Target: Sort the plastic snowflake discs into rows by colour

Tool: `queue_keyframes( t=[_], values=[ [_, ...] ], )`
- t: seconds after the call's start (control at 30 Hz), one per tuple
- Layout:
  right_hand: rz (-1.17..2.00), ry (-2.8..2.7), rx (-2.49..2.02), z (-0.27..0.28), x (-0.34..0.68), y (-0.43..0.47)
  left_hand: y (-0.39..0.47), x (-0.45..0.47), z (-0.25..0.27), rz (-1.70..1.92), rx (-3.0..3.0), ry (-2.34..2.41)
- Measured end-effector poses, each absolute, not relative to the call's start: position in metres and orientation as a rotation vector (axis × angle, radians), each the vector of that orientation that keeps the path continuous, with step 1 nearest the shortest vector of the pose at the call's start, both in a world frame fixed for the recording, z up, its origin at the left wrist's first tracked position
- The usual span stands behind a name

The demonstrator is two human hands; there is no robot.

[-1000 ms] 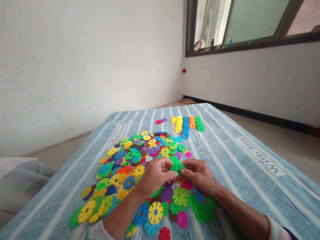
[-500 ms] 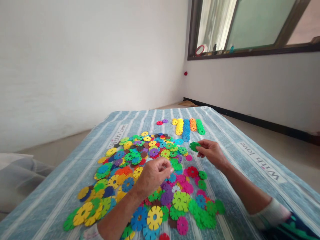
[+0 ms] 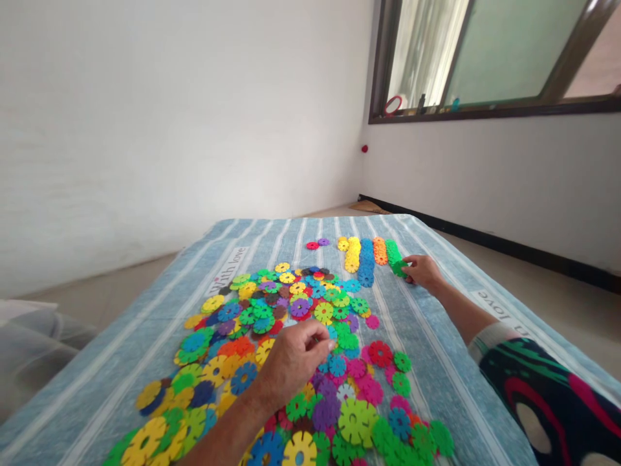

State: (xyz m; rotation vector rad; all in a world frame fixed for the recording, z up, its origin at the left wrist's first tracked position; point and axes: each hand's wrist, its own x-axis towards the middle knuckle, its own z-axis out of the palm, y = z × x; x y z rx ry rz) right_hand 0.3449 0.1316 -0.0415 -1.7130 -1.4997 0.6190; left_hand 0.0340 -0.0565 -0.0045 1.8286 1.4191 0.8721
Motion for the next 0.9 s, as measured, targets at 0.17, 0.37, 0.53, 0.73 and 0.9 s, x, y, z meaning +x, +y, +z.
queue_keyframes(
  t=[0.17,0.37,0.53,0.73,0.9],
  values=[
    [0.598,-1.543,-1.768,-0.043,0.346,0.136,-0.056,0.033,-0.005,0.85,1.871,1.444],
    [0.529,-1.591,-1.794,-0.045,0.346,0.14,-0.057,0.034,-0.003,0.831,1.92,1.438],
    [0.427,-1.635,-1.822,-0.043,0.342,0.137,-0.059,0.035,-0.003,0.809,1.916,1.44],
    [0.314,-1.685,-1.858,-0.043,0.341,0.133,-0.059,0.034,-0.003,0.786,1.922,1.442],
    [0.199,-1.731,-1.866,-0.043,0.338,0.128,-0.061,0.037,-0.001,0.768,1.932,1.44]
  ],
)
